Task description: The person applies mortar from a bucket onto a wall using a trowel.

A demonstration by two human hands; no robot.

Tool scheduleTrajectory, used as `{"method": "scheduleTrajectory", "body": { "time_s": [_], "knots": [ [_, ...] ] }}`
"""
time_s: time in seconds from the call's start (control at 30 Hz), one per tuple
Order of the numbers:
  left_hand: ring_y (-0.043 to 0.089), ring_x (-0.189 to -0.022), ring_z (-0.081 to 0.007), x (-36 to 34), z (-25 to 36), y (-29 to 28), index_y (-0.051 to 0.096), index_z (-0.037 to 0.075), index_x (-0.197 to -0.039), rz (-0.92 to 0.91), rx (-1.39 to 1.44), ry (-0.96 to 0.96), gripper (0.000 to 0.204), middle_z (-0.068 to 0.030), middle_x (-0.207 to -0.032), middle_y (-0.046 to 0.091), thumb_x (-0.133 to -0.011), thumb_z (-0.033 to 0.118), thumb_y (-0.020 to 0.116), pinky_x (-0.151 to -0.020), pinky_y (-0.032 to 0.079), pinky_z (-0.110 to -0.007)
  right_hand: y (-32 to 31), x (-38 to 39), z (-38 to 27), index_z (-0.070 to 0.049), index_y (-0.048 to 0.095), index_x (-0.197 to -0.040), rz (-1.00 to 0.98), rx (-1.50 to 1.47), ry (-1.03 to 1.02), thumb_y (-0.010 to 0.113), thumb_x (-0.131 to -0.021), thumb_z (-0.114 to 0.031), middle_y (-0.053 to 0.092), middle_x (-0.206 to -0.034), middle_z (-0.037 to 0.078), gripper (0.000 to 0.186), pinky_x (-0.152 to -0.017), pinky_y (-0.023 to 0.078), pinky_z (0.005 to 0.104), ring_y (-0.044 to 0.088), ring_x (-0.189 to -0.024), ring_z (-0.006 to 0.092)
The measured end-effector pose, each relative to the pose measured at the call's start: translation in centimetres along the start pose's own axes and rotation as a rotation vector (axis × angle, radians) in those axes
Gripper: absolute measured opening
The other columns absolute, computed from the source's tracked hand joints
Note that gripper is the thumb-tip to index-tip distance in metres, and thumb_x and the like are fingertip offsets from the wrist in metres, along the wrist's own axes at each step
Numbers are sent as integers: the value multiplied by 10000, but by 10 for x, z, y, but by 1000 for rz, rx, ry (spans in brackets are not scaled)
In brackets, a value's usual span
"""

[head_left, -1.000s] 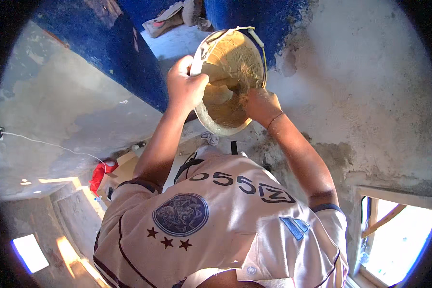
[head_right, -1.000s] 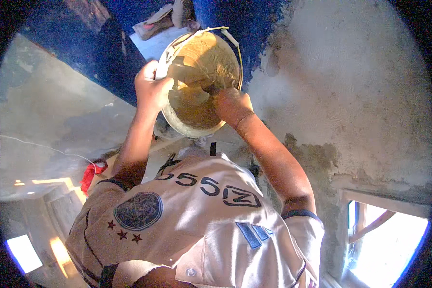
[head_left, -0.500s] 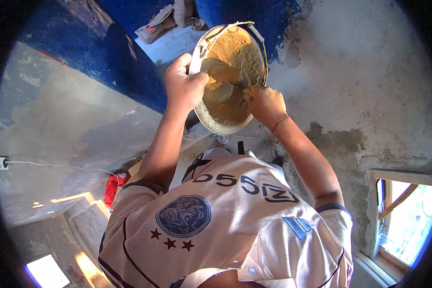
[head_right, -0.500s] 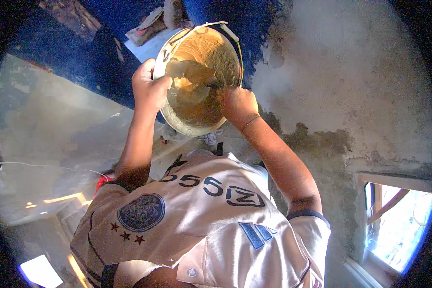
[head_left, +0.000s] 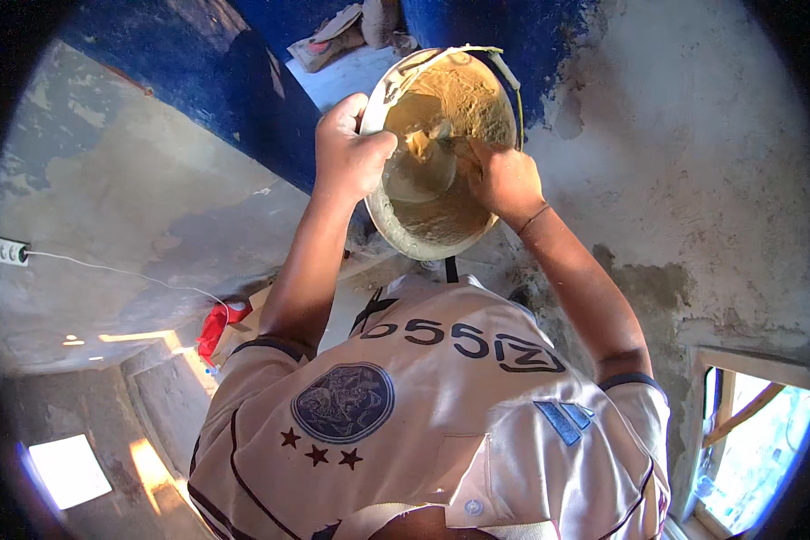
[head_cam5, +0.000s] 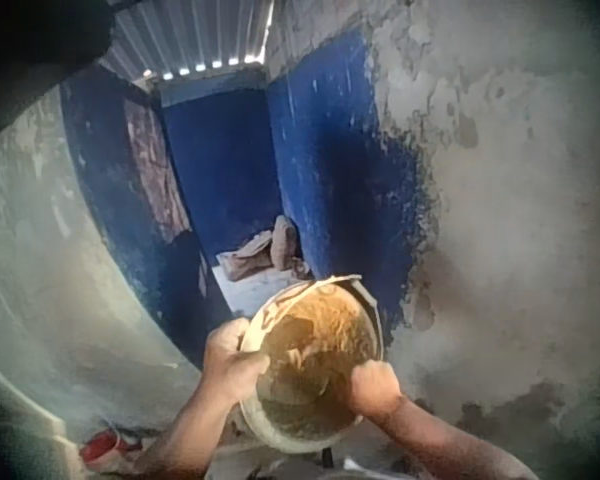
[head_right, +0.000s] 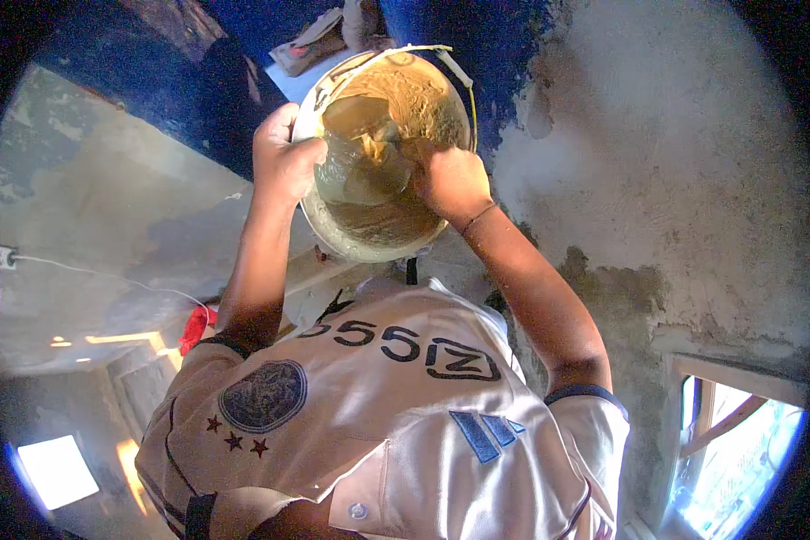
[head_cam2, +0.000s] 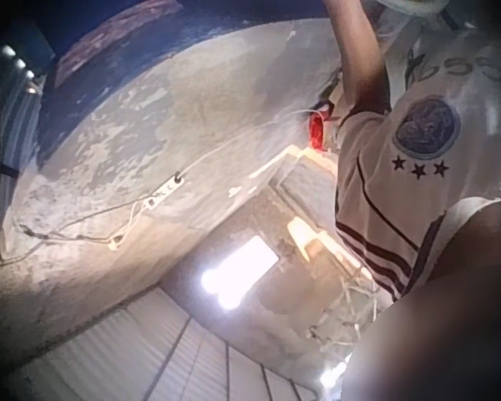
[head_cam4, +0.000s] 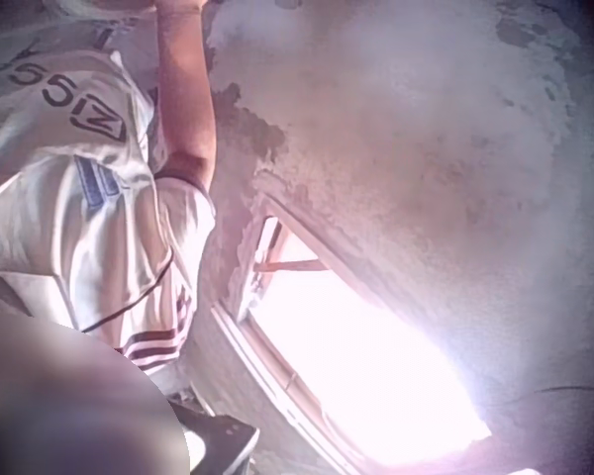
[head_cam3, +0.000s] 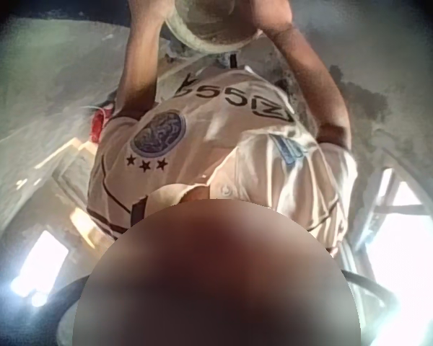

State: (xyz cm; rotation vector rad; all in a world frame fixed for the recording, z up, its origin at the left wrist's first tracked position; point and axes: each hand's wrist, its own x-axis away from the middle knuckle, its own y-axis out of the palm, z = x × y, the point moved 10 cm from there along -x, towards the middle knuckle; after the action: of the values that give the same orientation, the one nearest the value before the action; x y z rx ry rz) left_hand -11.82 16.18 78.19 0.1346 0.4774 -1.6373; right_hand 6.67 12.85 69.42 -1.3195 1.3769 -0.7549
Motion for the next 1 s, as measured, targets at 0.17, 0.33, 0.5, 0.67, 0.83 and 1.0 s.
{"method": "scheduleTrajectory", "body": {
  "time_s": [0.17,0.33,0.5,0.67,0.83,1.0],
  "knots": [
    [409,-524,-51,7,4,9,473,34,-647,43,37,-53,134,26,-612,466,-565,-58,526,-446,332,-225,-24,18,-6,-72,568,-997,182,-194,-143,620,-772,-245,632,-784,138,289,-546,495,405,608,-630,332],
    [402,-508,-52,8,8,8,461,43,-617,119,112,-55,124,25,-584,456,-561,-44,529,-434,312,-229,-59,51,4,-45,589,-1008,267,-315,-135,674,-735,-203,628,-822,159,326,-573,501,367,616,-683,325],
    [396,-507,-49,1,-21,25,439,63,-603,133,114,-181,141,25,-581,461,-560,-33,534,-430,295,-228,-52,66,38,-52,572,-1019,251,-398,-92,671,-734,-204,622,-786,161,337,-542,500,375,616,-640,323],
    [407,-511,-47,16,-60,67,476,47,-638,180,114,-197,121,26,-591,472,-578,-43,531,-441,311,-224,-28,95,91,-42,575,-1036,157,-475,31,681,-726,-208,625,-822,165,367,-572,505,361,620,-671,326],
    [432,-524,-44,44,-122,111,508,33,-669,237,141,-336,92,28,-612,500,-617,-38,534,-464,347,-222,27,133,143,-26,590,-1009,93,-443,90,699,-707,-175,604,-788,165,354,-544,469,358,588,-615,302],
    [502,-581,-89,84,-216,137,528,19,-717,88,-474,-216,96,-29,-640,543,-629,12,564,-515,395,-253,152,198,168,24,526,-1088,-167,-517,335,689,-716,-220,602,-924,208,474,-657,492,412,604,-695,351]
  ]
}}
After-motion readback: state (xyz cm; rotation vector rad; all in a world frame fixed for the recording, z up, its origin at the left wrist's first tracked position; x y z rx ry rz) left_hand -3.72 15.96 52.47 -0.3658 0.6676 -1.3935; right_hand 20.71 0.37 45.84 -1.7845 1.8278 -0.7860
